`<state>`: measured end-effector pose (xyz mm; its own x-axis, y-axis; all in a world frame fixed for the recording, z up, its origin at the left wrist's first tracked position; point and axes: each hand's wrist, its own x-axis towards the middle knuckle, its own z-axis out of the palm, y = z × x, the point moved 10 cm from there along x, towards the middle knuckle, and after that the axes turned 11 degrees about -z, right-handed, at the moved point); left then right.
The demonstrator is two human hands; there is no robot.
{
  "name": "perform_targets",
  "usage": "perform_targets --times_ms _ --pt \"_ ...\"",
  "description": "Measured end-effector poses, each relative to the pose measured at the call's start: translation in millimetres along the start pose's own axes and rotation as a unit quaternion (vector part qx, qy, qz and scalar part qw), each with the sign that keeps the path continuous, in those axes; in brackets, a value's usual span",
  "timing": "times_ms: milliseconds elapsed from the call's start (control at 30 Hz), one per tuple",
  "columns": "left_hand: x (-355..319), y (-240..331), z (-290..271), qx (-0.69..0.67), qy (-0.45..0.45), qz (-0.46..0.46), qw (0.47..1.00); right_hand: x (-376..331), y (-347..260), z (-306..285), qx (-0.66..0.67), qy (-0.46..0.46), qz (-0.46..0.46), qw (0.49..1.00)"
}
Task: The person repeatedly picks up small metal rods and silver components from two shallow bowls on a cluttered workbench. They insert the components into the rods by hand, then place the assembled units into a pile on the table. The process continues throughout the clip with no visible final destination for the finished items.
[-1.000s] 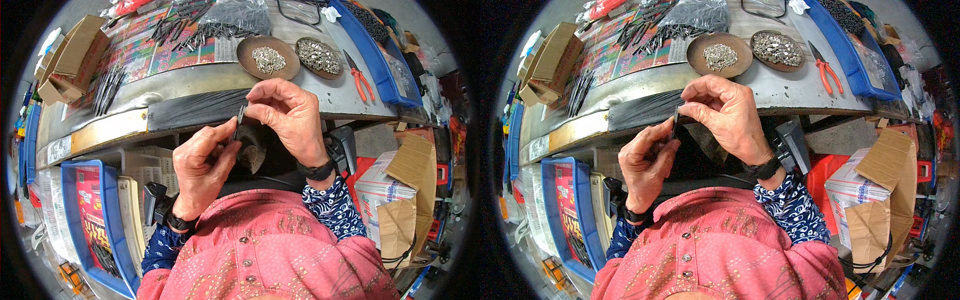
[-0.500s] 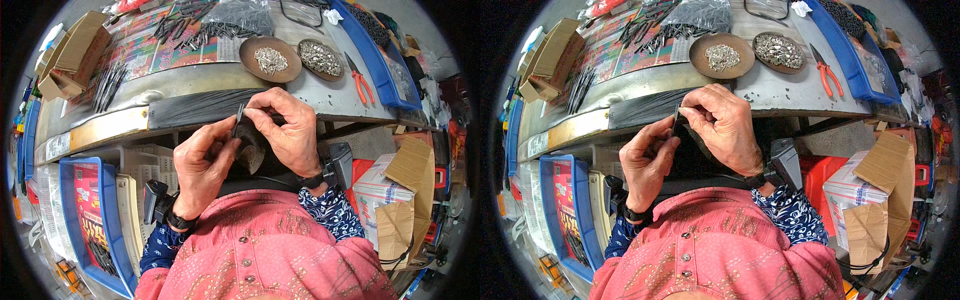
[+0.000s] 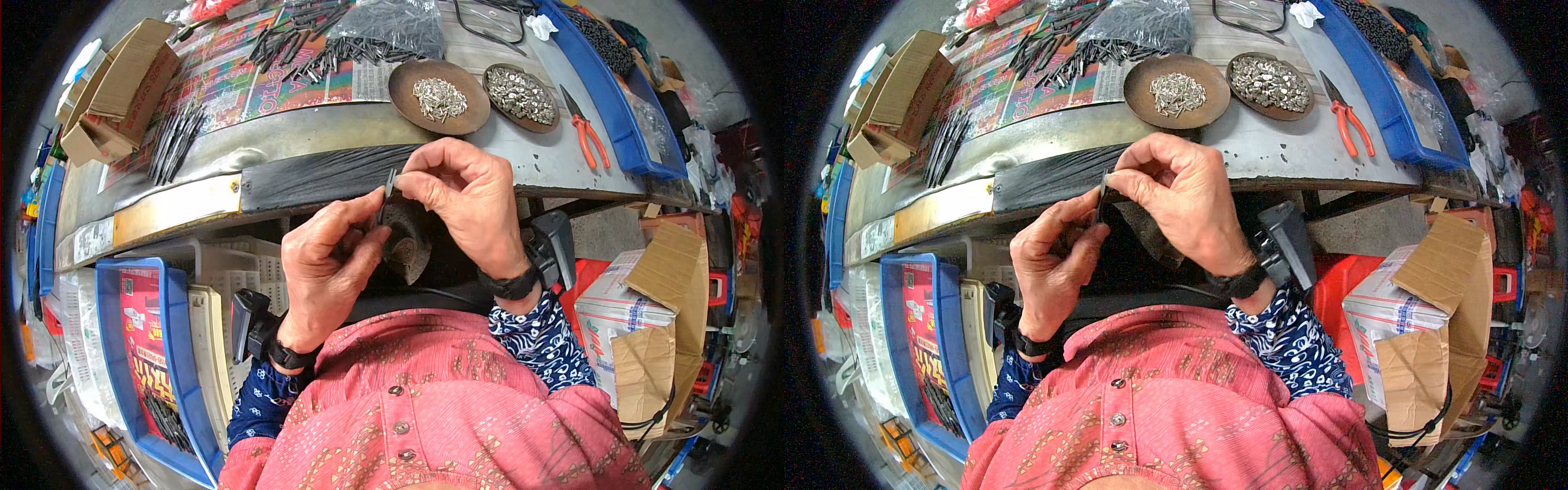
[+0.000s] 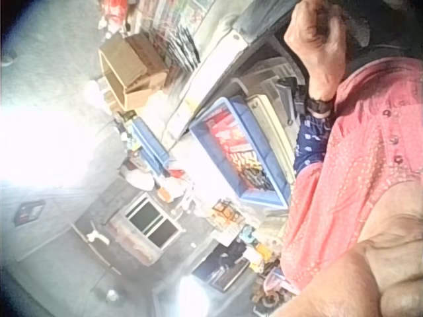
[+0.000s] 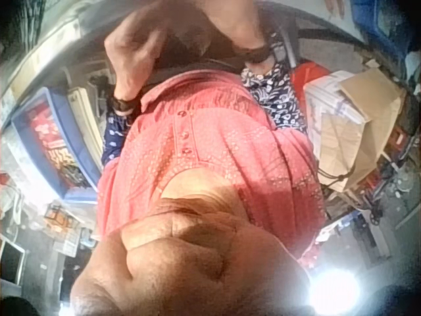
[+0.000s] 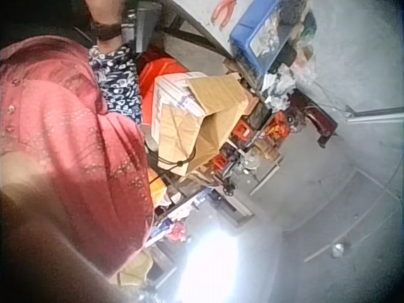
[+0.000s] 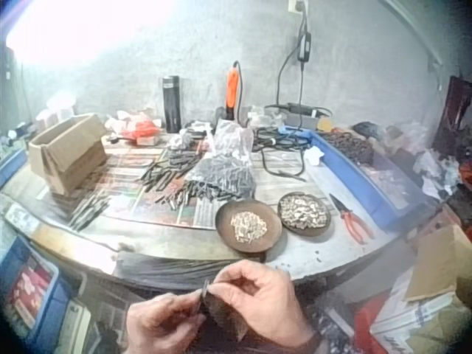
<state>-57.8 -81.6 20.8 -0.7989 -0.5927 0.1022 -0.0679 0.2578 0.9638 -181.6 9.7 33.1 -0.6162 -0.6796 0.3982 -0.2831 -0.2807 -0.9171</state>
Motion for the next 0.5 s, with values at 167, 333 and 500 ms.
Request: perform_targets --times_ms 167,333,500 --pt "0 9 2 0.012 0.006 0.042 0.999 3 1 -1 0.015 -0.019 0.015 1.000" --pt "0 1 4 -0.017 -0.011 -0.013 1.000 1 3 3 0.030 -0.049 0.040 0.998" --pt "11 5 1 -0.127 -0.007 -0.016 0.992 4 -1 16 0.020 -0.067 0.015 0.997"
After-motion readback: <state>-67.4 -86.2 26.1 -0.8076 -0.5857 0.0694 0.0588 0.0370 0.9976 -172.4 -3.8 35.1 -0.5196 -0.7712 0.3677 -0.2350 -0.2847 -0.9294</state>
